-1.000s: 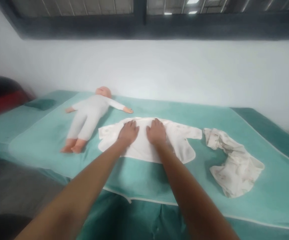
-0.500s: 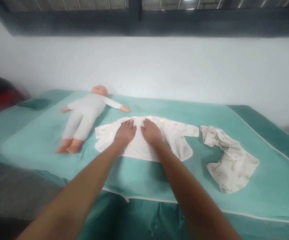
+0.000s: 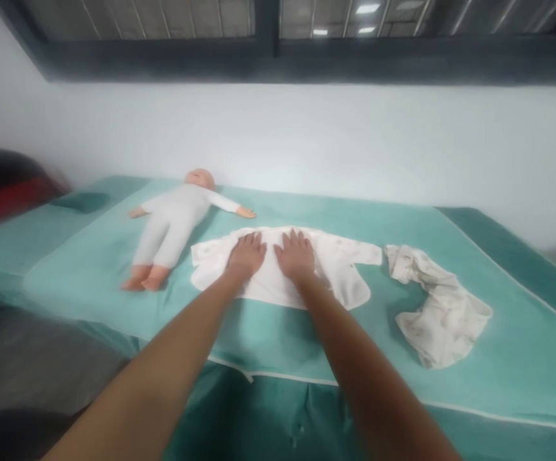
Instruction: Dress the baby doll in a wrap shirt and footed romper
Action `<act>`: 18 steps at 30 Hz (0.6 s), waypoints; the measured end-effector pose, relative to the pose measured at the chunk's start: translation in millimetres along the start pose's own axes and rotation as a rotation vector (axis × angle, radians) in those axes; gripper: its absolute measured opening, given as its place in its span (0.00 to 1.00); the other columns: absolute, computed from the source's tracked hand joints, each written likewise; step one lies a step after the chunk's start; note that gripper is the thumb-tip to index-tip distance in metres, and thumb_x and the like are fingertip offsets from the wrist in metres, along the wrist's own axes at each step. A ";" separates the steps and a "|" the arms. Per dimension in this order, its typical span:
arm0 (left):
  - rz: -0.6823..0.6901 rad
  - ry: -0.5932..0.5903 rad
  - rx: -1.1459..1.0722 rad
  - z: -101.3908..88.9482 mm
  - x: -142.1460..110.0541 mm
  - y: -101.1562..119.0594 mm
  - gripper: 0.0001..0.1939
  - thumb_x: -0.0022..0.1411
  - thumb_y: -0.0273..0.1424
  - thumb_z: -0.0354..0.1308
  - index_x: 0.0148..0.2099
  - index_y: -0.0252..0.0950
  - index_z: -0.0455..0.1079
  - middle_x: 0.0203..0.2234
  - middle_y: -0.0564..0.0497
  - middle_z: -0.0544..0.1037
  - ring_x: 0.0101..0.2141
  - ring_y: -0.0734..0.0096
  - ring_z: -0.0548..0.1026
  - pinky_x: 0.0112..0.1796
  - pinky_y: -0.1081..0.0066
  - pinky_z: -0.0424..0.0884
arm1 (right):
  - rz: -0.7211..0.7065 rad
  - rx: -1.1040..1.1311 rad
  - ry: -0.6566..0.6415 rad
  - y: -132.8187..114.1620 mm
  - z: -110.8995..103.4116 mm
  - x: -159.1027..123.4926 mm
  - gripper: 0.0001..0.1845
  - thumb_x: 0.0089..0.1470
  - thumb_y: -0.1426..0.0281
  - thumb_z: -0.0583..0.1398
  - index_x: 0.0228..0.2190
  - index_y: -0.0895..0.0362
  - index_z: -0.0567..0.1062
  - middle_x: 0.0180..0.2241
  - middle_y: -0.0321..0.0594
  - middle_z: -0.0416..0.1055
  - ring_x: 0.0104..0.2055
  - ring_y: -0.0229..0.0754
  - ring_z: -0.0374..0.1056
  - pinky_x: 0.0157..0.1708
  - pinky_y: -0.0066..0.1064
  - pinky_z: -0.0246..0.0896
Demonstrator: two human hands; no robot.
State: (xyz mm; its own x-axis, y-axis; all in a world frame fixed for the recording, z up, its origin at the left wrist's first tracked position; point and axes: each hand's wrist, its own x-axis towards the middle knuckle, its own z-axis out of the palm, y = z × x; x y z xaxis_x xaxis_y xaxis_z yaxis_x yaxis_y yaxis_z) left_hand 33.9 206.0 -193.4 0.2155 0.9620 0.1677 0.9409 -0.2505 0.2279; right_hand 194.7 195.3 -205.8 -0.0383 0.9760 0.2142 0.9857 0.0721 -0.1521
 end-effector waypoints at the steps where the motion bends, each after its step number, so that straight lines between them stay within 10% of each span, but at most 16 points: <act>1: 0.003 0.003 0.001 0.8 0.5 -0.6 0.30 0.73 0.38 0.38 0.69 0.28 0.57 0.66 0.36 0.63 0.65 0.48 0.60 0.65 0.51 0.56 | -0.016 -0.013 -0.004 -0.6 -1.2 -2.1 0.35 0.68 0.56 0.42 0.66 0.62 0.60 0.70 0.52 0.50 0.72 0.58 0.45 0.67 0.51 0.42; 13: 0.290 0.154 -0.057 -14.0 -45.9 0.3 0.22 0.74 0.36 0.39 0.60 0.34 0.67 0.66 0.43 0.65 0.67 0.58 0.58 0.67 0.53 0.52 | -0.203 -0.062 -0.045 9.4 -21.4 -84.2 0.33 0.69 0.57 0.42 0.65 0.61 0.61 0.69 0.49 0.52 0.72 0.54 0.46 0.67 0.51 0.45; 18: 0.536 -0.106 -0.138 -22.1 -100.0 -9.2 0.30 0.73 0.45 0.41 0.71 0.38 0.53 0.71 0.45 0.51 0.71 0.56 0.47 0.67 0.48 0.48 | -0.398 0.136 -0.127 20.1 -31.0 -108.7 0.33 0.67 0.54 0.47 0.66 0.55 0.59 0.70 0.46 0.49 0.73 0.52 0.43 0.69 0.54 0.42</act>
State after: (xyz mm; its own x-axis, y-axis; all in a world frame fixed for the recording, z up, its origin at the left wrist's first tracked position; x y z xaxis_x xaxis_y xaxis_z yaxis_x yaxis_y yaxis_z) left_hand -2.1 109.7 -191.0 0.6854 0.7004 0.1990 0.6517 -0.7120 0.2615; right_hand 223.7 84.3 -202.2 -0.4394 0.8834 0.1631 0.8596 0.4662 -0.2094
